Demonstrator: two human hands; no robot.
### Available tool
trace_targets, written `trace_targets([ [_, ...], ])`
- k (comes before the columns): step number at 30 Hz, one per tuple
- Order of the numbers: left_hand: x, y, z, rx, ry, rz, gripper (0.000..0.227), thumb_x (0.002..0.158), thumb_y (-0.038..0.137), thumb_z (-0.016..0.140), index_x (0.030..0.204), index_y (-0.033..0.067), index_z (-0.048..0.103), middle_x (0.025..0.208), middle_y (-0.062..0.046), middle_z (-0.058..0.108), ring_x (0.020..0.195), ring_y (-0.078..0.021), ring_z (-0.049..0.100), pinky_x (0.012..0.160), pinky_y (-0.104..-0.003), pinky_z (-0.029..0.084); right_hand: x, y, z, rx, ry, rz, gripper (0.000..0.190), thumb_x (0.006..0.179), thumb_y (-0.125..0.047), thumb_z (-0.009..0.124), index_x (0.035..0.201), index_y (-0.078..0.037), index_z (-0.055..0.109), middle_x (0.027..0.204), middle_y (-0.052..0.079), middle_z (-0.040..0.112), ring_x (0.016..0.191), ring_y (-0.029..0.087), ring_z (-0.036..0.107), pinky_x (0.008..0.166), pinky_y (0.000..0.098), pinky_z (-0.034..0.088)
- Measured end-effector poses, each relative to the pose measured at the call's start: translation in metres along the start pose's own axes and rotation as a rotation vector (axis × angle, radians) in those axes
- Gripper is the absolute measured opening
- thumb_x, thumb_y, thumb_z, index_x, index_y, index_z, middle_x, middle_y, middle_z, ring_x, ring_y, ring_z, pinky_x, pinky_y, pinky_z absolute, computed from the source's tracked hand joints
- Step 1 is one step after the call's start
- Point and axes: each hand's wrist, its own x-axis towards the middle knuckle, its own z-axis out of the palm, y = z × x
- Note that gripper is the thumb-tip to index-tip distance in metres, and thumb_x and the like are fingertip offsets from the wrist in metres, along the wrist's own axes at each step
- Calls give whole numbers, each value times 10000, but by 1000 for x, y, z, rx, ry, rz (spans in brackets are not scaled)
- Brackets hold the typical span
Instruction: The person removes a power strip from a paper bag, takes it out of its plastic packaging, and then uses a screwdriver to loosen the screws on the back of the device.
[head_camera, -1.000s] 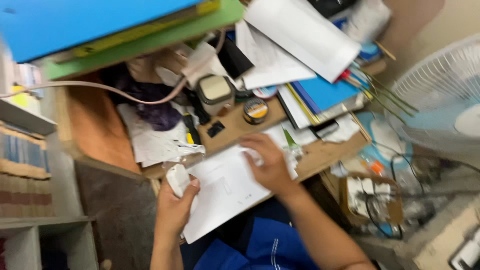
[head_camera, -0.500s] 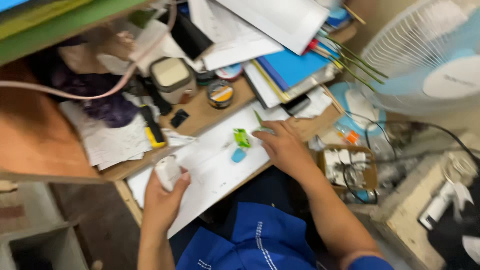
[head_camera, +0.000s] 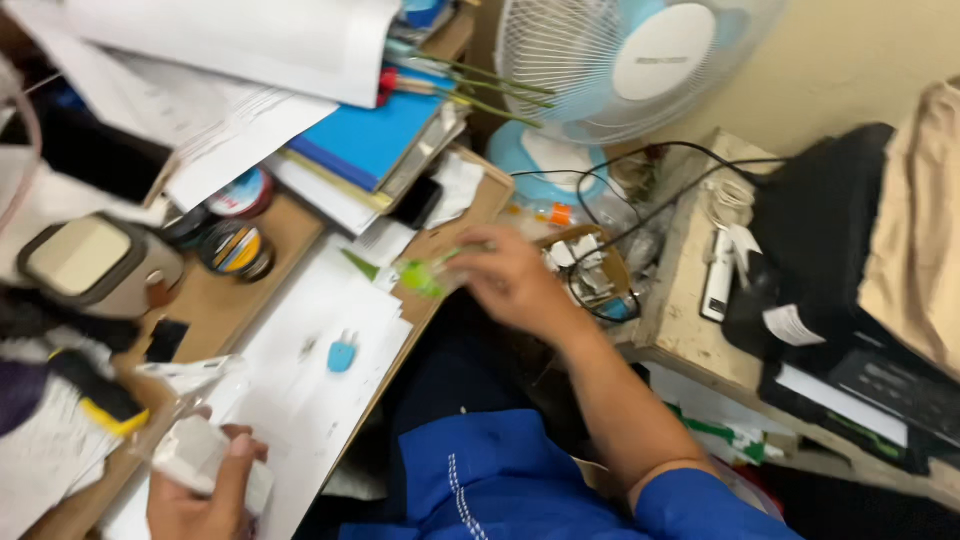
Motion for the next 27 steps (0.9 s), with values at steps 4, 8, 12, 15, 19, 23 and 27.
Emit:
trace_targets([
  [4, 141, -262, -51, 336, -302, 324, 325, 1022, 435, 594, 871, 202, 762, 1032, 62, 735, 1221, -189, 576, 1324, -401, 209, -36, 64, -45, -372, 104, 214, 285, 885, -12, 633, 1121, -113, 757, 1168, 173, 655, 1126, 374, 621, 993, 475, 471],
  [8, 26, -49, 7, -74, -109, -6, 493, 1067, 153, 583, 1493, -5, 391, 1013, -198, 593, 823, -268, 596, 833, -436, 508, -82, 125, -51, -447, -167, 745, 512, 864, -30, 712, 1343, -211, 693, 1356, 138, 601, 1258, 389, 547, 1014, 514, 447],
  [12, 9, -26, 11, -44, -70, 124, 518, 1007, 117, 621, 1483, -47, 498, 1042, -158, 645, 796, -234, 629, 813, -301, 493, -84, 131, -51, -544, -477, 1067, 778, 810, -147, 655, 1549, -290, 454, 1660, 173, 308, 1407, 445, 426, 1164, 493, 348],
  [15, 7, -29, 4, 1, -10, 131, 335, 1000, 135, 671, 1294, -13, 606, 1012, -94, 672, 892, -152, 630, 887, -234, 474, -59, 98, -52, -518, -457, 937, 659, 833, -203, 714, 1469, -236, 543, 1570, 161, 445, 1355, 445, 473, 1132, 493, 374],
  [19, 22, -53, -15, 65, -26, 18, 185, 965, 167, 733, 1123, 80, 696, 979, -48, 714, 888, -137, 641, 858, -275, 493, -15, 43, -35, -273, -441, 252, 466, 847, -183, 722, 1300, -98, 654, 1217, 167, 696, 1157, 351, 632, 1014, 446, 451],
  [23, 16, -53, -12, -118, 89, -51, 287, 919, 118, 740, 1186, 61, 653, 1049, -79, 735, 935, -153, 682, 887, -288, 559, 31, -43, 6, -73, -480, 99, 365, 911, -185, 688, 1270, -122, 679, 1242, 133, 697, 1144, 315, 668, 960, 417, 493],
  [27, 11, -50, -25, -168, 69, 25, 284, 873, 146, 784, 1110, 39, 669, 992, -98, 730, 920, -191, 671, 886, -375, 556, 57, -80, 58, 57, -508, -126, 264, 939, -126, 670, 1200, -103, 709, 1146, 130, 723, 1093, 348, 693, 949, 439, 530],
])
